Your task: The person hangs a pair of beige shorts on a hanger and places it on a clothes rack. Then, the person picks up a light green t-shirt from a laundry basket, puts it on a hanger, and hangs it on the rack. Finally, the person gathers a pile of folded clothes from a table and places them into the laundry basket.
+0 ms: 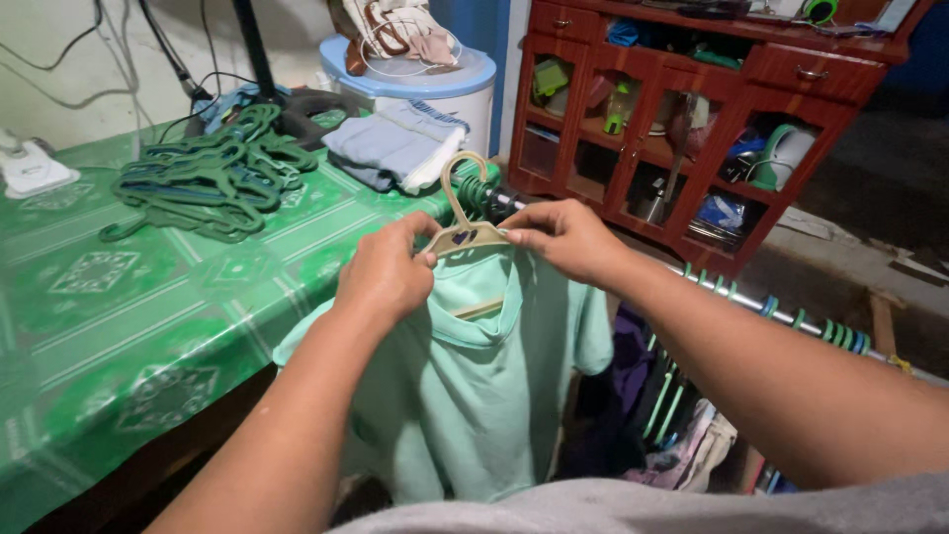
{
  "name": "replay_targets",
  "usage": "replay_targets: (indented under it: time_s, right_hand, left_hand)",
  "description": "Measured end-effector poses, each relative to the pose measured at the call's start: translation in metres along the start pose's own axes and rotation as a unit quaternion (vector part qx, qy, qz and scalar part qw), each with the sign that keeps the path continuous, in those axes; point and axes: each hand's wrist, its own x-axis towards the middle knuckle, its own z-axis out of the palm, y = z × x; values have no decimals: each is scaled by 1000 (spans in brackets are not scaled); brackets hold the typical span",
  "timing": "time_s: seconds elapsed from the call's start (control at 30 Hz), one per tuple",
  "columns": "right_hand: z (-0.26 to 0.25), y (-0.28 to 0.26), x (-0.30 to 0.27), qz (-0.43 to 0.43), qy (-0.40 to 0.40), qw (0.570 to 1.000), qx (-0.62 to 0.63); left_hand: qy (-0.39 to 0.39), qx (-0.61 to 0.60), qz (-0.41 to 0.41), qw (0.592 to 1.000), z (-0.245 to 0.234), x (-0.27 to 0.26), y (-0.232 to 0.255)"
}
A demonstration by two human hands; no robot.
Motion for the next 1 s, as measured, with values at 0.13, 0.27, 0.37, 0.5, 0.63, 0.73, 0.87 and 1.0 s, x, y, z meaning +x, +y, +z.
replay_targets:
  time_s: [0.13,0.27,0.37,0.5,0.63,0.73,0.87,1.0]
  right_hand:
    - [-16,27,1,60,-31,998,-4]
    - [-36,58,-5,65,-39,995,-70]
    - [-57,88,-16,85,-24,986,-143]
    - [-85,130,-30,152,-50,929,-333]
    - [-104,160,-50,290,-93,872,-382]
    - [-111,178,-63,306,-114,864,-382]
    - [-112,190,-72,319,-143,850,-393]
    - [-112,193,-74,306,-154,854,-393]
  left_hand:
    - [-7,-3,9,1000,18,9,15]
    - [-15,-13,6,1000,43,20,23]
    - [-23,-19,6,1000,62,28,26]
    - [-21,-17,11,1000,88,39,30]
    - [-23,-43,9,999,111,49,33]
    - [-38,-48,-15,998,125,52,36]
    - [-34,-36,-11,999,146,61,36]
    - [-26,-29,-5,999,174,82,31]
